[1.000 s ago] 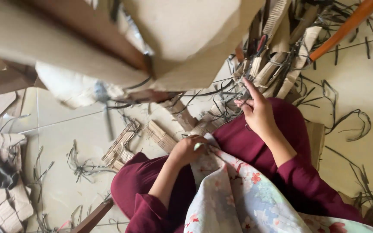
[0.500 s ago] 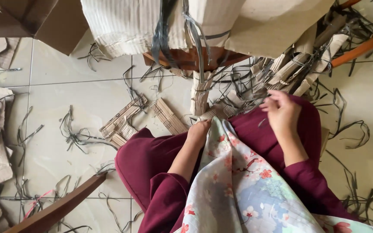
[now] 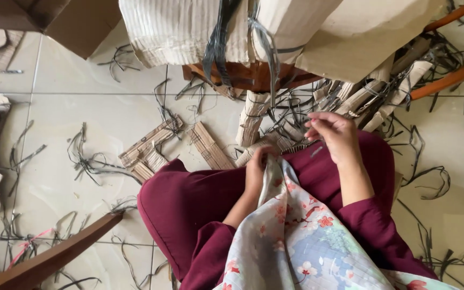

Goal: Wrapping wooden furniture legs with protective plastic strips and cutting them to size using scissors.

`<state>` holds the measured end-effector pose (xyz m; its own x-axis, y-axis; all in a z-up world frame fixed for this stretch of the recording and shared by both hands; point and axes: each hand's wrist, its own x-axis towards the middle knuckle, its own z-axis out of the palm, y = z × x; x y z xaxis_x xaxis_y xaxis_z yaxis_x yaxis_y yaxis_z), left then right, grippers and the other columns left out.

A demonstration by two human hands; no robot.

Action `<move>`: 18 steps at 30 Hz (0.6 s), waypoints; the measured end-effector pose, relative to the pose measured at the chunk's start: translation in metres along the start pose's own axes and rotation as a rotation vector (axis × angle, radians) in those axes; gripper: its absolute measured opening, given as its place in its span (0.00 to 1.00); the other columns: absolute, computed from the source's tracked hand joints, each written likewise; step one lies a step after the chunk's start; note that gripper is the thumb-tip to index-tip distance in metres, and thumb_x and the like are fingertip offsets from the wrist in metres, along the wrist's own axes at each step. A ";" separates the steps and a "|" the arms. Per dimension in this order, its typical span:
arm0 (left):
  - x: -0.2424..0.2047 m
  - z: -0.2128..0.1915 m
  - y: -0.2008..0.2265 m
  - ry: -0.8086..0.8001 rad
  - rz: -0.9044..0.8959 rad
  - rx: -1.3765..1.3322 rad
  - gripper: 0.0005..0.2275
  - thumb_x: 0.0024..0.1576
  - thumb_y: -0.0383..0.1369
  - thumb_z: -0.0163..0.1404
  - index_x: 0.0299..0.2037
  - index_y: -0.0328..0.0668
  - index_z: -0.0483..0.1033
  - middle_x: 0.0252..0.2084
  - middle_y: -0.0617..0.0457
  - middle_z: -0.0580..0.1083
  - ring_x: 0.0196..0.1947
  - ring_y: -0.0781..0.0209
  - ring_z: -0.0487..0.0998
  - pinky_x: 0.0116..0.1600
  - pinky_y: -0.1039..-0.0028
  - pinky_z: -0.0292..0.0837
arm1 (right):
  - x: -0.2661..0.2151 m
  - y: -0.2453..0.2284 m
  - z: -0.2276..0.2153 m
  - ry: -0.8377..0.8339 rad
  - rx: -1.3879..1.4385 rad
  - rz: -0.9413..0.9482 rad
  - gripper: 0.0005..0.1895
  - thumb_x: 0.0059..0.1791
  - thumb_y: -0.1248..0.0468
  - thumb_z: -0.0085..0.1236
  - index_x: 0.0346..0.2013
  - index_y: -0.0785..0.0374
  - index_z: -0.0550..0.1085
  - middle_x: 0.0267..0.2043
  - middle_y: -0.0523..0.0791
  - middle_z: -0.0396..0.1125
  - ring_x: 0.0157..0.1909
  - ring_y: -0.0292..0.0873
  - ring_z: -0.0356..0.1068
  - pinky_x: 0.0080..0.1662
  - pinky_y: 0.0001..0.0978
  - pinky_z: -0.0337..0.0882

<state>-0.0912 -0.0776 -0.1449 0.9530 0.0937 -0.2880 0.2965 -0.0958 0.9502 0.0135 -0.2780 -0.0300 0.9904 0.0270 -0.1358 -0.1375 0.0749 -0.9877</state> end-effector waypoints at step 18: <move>-0.004 -0.021 0.070 0.097 0.136 -0.522 0.22 0.56 0.19 0.46 0.61 0.40 0.76 0.59 0.49 0.75 0.59 0.64 0.72 0.66 0.66 0.66 | -0.004 0.098 0.017 -0.321 -0.107 0.188 0.15 0.48 0.77 0.58 0.50 0.71 0.78 0.35 0.50 0.76 0.19 0.29 0.63 0.21 0.20 0.68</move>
